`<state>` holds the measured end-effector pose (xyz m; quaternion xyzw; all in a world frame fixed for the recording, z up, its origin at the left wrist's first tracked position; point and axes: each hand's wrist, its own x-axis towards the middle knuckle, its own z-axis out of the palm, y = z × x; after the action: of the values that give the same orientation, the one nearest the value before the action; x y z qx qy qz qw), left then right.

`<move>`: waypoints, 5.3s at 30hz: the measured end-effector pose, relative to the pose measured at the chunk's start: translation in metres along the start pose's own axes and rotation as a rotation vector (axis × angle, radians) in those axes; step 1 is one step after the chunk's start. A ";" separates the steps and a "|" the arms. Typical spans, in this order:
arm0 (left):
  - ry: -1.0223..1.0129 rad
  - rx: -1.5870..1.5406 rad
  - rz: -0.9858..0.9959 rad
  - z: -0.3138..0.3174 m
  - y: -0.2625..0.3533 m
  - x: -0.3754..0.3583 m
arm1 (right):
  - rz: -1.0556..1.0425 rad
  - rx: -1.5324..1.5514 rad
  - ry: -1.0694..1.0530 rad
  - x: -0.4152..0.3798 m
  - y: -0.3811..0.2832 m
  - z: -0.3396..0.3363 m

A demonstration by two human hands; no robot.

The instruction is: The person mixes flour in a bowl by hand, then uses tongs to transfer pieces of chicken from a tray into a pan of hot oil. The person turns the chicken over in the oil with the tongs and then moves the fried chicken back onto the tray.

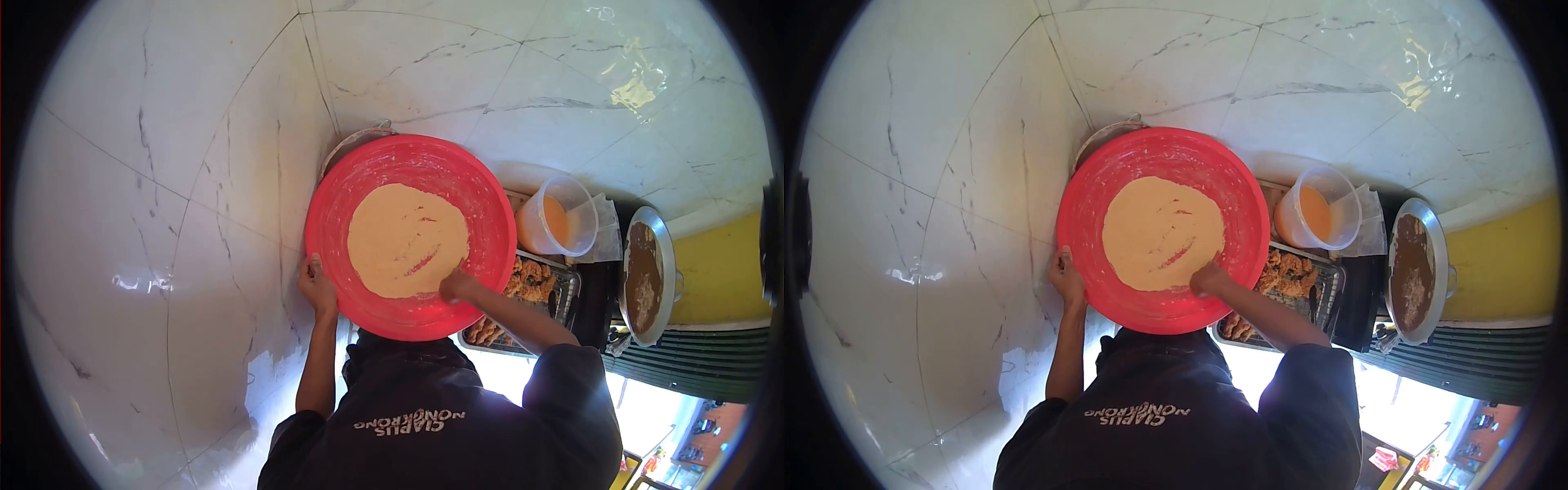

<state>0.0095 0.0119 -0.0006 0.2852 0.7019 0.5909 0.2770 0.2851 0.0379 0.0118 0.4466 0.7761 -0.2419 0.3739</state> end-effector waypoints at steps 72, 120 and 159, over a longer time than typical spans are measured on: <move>-0.022 0.035 -0.045 0.002 0.000 0.013 | -0.343 0.262 -0.159 0.009 -0.018 0.026; -0.034 0.006 -0.022 0.004 0.003 0.005 | 0.145 0.050 -0.018 -0.048 0.004 -0.018; -0.076 -0.004 0.002 -0.004 -0.004 0.012 | -0.101 0.286 0.037 -0.016 -0.040 0.018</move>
<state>-0.0017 0.0175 -0.0048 0.3078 0.6895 0.5814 0.3033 0.2619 -0.0017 0.0153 0.4599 0.7620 -0.3603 0.2793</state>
